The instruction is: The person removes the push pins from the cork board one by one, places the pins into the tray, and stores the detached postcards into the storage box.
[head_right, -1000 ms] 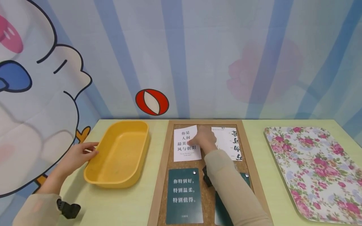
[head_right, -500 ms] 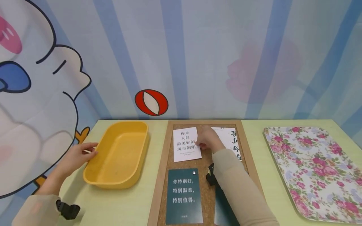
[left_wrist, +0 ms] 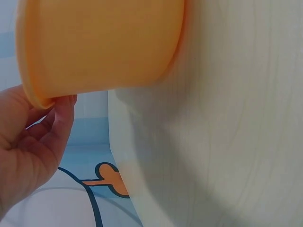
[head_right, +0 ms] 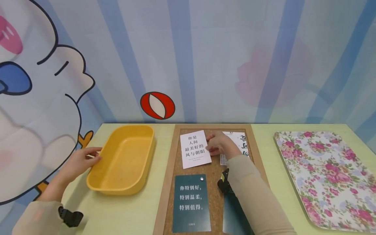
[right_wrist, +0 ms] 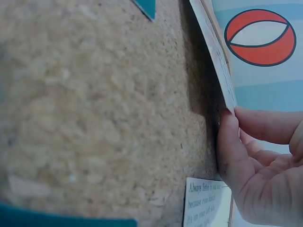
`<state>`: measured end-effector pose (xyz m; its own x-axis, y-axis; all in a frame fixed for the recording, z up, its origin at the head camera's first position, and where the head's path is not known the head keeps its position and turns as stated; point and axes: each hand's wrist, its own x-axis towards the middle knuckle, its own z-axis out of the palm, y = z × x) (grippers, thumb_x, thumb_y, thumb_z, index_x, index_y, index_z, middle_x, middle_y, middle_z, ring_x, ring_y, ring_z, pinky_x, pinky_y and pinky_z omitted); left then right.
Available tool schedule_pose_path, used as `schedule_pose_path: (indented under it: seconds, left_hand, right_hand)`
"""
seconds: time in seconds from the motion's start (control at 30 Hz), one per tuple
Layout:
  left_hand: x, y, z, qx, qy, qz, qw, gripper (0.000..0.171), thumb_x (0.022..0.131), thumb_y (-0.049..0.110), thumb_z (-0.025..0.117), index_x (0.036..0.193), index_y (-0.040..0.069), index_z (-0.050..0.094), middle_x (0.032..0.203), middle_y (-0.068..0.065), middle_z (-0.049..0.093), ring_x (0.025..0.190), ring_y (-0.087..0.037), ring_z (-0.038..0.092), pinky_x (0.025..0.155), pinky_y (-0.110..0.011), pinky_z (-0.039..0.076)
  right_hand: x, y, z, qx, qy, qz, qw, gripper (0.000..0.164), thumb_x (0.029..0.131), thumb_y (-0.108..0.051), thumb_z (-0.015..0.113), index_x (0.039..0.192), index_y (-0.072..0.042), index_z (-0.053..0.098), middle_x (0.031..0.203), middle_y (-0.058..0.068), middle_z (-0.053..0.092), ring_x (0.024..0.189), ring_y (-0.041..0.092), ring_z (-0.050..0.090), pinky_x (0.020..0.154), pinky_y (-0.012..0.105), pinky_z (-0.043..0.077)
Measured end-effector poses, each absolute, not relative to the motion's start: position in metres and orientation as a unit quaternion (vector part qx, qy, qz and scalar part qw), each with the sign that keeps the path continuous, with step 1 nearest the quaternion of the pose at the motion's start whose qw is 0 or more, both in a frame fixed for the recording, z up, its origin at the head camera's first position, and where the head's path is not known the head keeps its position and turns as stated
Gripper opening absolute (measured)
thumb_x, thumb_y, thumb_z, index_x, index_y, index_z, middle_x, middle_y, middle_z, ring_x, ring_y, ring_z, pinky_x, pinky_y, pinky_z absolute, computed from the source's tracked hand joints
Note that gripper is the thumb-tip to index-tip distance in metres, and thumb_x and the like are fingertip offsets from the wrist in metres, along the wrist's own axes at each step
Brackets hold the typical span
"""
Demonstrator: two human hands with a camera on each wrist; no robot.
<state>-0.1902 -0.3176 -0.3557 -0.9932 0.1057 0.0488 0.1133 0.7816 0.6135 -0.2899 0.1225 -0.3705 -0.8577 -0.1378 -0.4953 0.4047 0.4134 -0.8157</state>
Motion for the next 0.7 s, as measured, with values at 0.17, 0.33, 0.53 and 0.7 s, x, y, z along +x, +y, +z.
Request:
schedule_pose_path:
  seconds: [0.17,0.33,0.53,0.7]
  left_hand:
    - [-0.19,-0.319,-0.355,-0.056,-0.945,-0.322,0.006,0.041,0.092,0.01,0.058,0.126,-0.011,0.05,0.1,-0.018,0.059,0.085,-0.028,0.06,0.065,-0.029,0.049]
    - [-0.191,-0.32,-0.354,-0.059,-0.946,-0.32,0.008,0.04,0.092,0.009,0.058,0.126,-0.01,0.05,0.099,-0.017,0.058,0.084,-0.028,0.06,0.066,-0.029,0.05]
    - [-0.191,-0.321,-0.356,-0.062,-0.946,-0.318,0.009,0.039,0.092,0.009,0.057,0.126,-0.01,0.051,0.1,-0.017,0.059,0.086,-0.03,0.06,0.067,-0.031,0.05]
    - [-0.191,-0.321,-0.357,-0.062,-0.946,-0.319,0.009,0.04,0.092,0.011,0.057,0.127,-0.009,0.05,0.1,-0.017,0.059,0.086,-0.029,0.061,0.066,-0.03,0.049]
  right_hand:
    - [-0.291,0.125,-0.371,0.073,0.787,-0.553,0.264,0.044,0.086,0.009,0.056,0.127,-0.002,0.042,0.099,0.014,0.051,0.075,0.019,0.053,0.063,0.028,0.051]
    - [-0.29,0.127,-0.366,0.071,0.771,-0.573,0.268,0.047,0.088,0.007,0.055,0.131,-0.004,0.04,0.101,0.014,0.052,0.075,0.018,0.054,0.062,0.027,0.05]
    - [-0.287,0.129,-0.363,0.064,0.762,-0.588,0.263,0.048,0.087,0.007,0.056,0.13,-0.004,0.039,0.102,0.013,0.054,0.072,0.016,0.056,0.062,0.027,0.051]
    - [-0.287,0.13,-0.362,0.056,0.757,-0.594,0.266,0.05,0.087,0.008,0.055,0.132,-0.002,0.037,0.099,0.012,0.055,0.07,0.014,0.056,0.062,0.026,0.051]
